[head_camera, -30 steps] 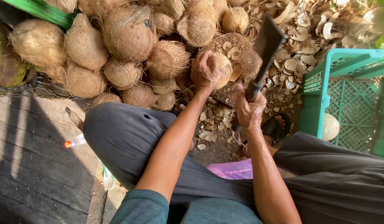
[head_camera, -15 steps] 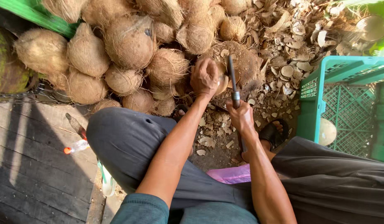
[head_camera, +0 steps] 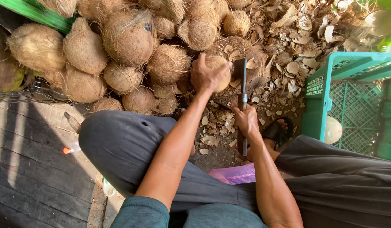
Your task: The person sits on the ground beside a large pile of husked and unhusked coconuts and uses a machete to chop and strip the fibrous outer husk off coconuts one at a time, working each coconut against the blade and setting the peeled coconut aside.
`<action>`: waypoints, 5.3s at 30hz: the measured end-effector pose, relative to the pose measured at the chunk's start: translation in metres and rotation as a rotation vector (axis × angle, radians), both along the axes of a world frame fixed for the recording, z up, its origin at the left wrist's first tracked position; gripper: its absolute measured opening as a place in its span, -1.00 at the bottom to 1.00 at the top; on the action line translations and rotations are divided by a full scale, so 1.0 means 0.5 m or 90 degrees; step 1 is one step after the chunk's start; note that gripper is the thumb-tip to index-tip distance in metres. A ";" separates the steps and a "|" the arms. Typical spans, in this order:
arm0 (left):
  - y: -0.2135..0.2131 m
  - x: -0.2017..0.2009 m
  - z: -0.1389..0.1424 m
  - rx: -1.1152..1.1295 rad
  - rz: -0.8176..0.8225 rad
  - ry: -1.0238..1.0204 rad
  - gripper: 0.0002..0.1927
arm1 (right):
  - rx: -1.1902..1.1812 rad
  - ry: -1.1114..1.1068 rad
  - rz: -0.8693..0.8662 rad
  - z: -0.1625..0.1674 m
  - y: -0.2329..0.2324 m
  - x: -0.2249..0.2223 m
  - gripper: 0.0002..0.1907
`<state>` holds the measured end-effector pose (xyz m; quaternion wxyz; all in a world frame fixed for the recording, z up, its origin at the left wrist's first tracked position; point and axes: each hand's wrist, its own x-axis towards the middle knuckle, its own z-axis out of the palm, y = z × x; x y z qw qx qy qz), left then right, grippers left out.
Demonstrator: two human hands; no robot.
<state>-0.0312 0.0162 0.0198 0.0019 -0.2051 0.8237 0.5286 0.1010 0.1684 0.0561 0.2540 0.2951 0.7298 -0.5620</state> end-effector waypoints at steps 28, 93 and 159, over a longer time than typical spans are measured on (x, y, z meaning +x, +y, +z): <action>-0.047 -0.026 -0.021 -0.115 -0.105 0.005 -0.42 | -0.006 0.226 0.008 0.055 0.004 -0.024 -0.71; -0.054 0.007 -0.053 -0.054 -0.011 0.152 -0.31 | -0.022 0.119 -0.082 0.065 -0.013 -0.002 -0.78; -0.074 -0.028 0.077 0.236 0.084 0.078 -0.13 | -0.137 -0.029 0.062 -0.003 0.013 -0.008 -0.66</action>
